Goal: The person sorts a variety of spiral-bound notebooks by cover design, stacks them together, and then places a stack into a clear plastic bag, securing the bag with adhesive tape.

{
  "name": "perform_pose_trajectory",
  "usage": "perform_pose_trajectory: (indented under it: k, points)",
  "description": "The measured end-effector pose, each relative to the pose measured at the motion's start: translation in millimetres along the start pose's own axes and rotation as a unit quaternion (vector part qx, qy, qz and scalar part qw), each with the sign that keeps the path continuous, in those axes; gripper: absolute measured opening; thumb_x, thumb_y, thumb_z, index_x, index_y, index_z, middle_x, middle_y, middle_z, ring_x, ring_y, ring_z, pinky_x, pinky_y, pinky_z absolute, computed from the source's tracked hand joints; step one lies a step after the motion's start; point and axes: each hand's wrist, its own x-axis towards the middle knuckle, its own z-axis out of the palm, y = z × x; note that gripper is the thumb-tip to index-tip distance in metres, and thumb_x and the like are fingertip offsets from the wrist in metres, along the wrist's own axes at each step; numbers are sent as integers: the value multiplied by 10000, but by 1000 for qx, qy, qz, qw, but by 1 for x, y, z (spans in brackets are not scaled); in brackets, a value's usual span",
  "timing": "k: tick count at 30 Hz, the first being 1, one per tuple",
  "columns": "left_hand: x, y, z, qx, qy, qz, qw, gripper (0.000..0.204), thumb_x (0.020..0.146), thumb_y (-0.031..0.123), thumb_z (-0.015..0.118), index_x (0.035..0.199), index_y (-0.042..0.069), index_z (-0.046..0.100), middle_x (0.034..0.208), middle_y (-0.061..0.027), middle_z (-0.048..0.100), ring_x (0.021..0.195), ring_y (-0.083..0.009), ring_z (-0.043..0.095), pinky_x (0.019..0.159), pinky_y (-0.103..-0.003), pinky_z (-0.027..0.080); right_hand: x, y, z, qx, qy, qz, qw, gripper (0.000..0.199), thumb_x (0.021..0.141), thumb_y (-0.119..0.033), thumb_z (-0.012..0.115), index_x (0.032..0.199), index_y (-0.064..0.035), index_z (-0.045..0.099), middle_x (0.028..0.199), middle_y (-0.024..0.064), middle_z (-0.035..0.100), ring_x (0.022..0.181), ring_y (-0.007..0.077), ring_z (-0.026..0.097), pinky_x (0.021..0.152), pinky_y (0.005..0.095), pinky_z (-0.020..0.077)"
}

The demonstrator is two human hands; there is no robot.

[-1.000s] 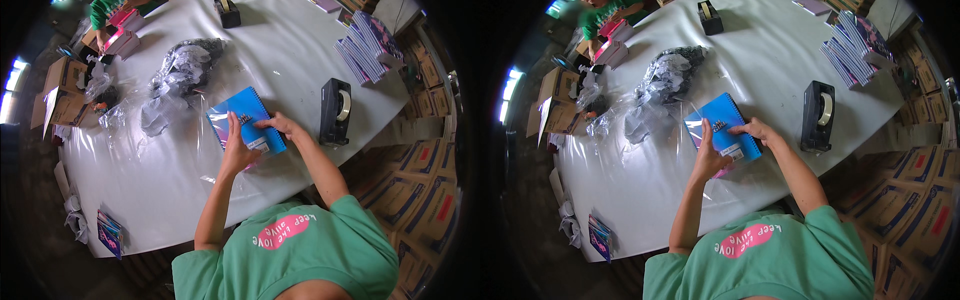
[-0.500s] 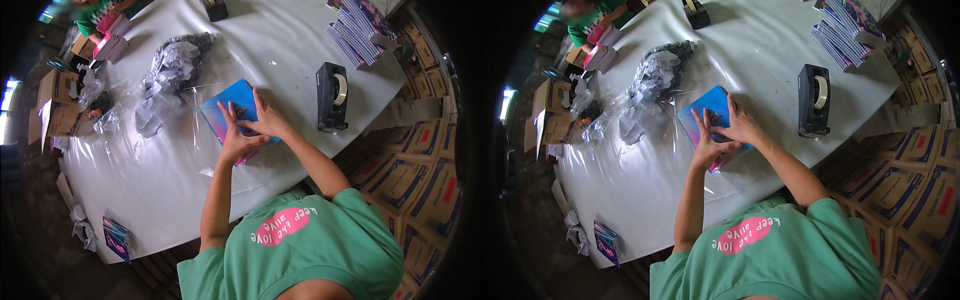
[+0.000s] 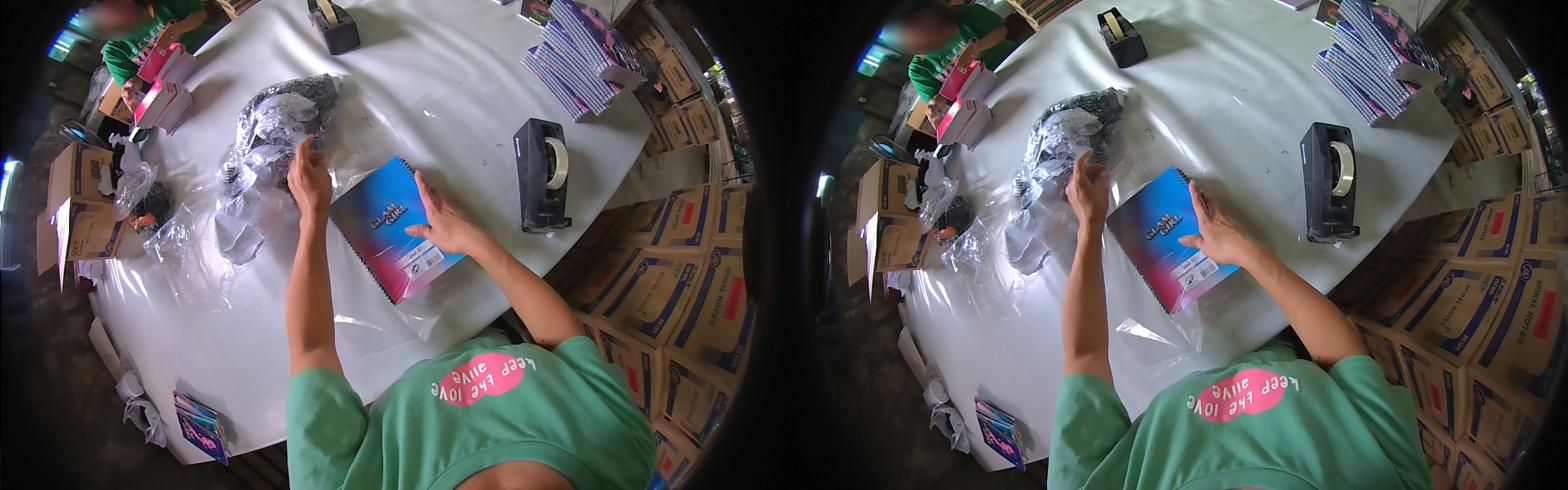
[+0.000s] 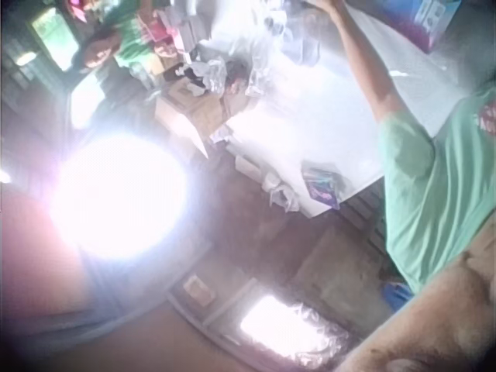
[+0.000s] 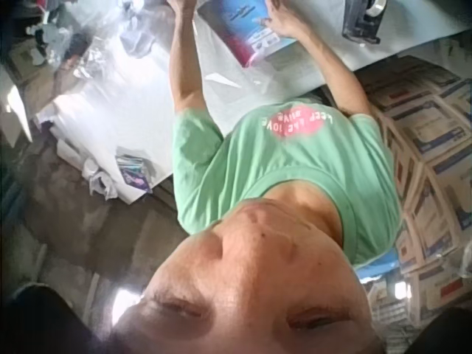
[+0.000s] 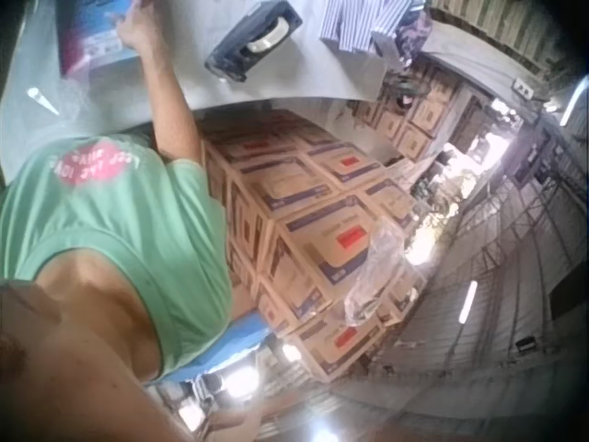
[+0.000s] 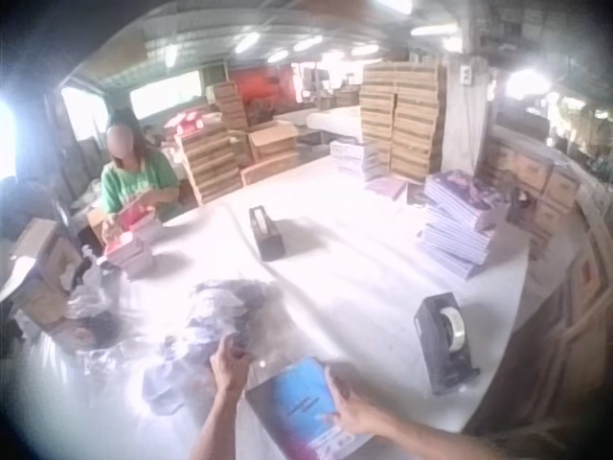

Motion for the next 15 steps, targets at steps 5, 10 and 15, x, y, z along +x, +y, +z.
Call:
perform_pose_trajectory:
  k: [5, 10, 15]
  points:
    - [-93, 46, -40, -36, -56, 164, 984, 702, 647, 7, 728, 1291, 127, 476, 1335, -177, 409, 1193, -338, 431, 952, -414, 395, -4, 3, -4, 21, 32, -4, 999, 997, 836, -369, 625, 1434, -99, -125, 1460, 248, 137, 1340, 388, 215, 1084, 393, 243]
    - [-155, 53, -19, -6, -261, 95, 961, 912, 666, 245, 753, 1408, 35, 266, 1484, -174, 184, 1376, -353, 152, 1095, -475, 180, -12, 18, -9, 146, 108, 41, 982, 895, 844, -342, 612, 1430, 7, 32, 1476, 251, 92, 1357, 360, 185, 1097, 384, 216]
    - [-158, 47, -15, 20, -262, 108, 959, 943, 692, 337, 732, 1419, 17, 222, 1495, -163, 170, 1381, -343, 148, 1097, -466, 178, -53, 101, -4, -148, 309, 155, 927, 621, 886, -216, 529, 1372, 61, 258, 1470, 240, 129, 1368, 350, 151, 1097, 384, 230]
